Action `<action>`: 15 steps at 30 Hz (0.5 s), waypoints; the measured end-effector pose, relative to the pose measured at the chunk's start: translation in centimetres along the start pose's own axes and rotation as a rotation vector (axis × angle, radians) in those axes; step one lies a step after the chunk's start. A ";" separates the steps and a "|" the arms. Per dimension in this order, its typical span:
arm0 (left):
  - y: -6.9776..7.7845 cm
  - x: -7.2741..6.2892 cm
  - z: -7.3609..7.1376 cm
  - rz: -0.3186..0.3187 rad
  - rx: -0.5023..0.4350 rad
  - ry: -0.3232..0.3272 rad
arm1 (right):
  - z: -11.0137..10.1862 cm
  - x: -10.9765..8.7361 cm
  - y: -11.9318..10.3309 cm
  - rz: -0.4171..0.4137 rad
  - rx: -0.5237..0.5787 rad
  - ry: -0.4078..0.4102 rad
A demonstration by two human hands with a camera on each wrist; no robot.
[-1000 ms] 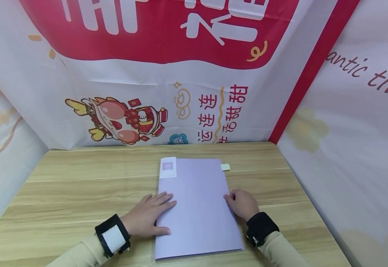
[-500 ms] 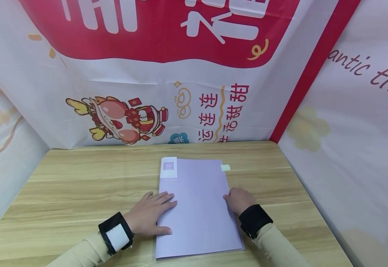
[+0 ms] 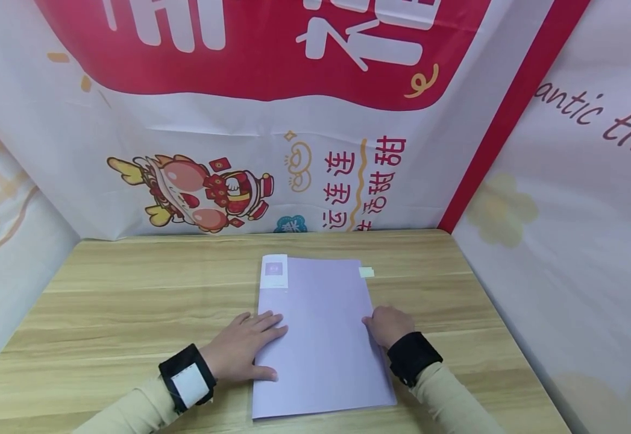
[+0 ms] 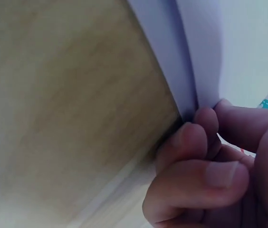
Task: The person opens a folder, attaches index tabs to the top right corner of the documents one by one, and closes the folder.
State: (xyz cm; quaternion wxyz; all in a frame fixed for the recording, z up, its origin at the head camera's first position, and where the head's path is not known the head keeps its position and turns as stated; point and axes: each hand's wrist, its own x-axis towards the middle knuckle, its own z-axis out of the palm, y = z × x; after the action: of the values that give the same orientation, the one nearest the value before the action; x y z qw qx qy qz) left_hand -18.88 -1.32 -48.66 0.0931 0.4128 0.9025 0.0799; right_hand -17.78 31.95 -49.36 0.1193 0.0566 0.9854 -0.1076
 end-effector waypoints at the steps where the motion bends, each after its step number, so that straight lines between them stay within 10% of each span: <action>1: 0.0 0.0 0.0 0.001 0.004 -0.002 | 0.1 0.0 0.0 -0.001 -0.004 0.002; 15: -0.3 0.0 0.0 0.000 -0.021 -0.004 | 0.6 -0.5 -0.2 -0.040 -0.050 0.090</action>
State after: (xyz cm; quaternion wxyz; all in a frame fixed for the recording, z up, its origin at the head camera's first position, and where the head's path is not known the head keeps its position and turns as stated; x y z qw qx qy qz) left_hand -19.13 -1.55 -48.69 0.0994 0.4118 0.9015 0.0887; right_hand -17.24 31.59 -49.73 0.0739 0.0385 0.9931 -0.0828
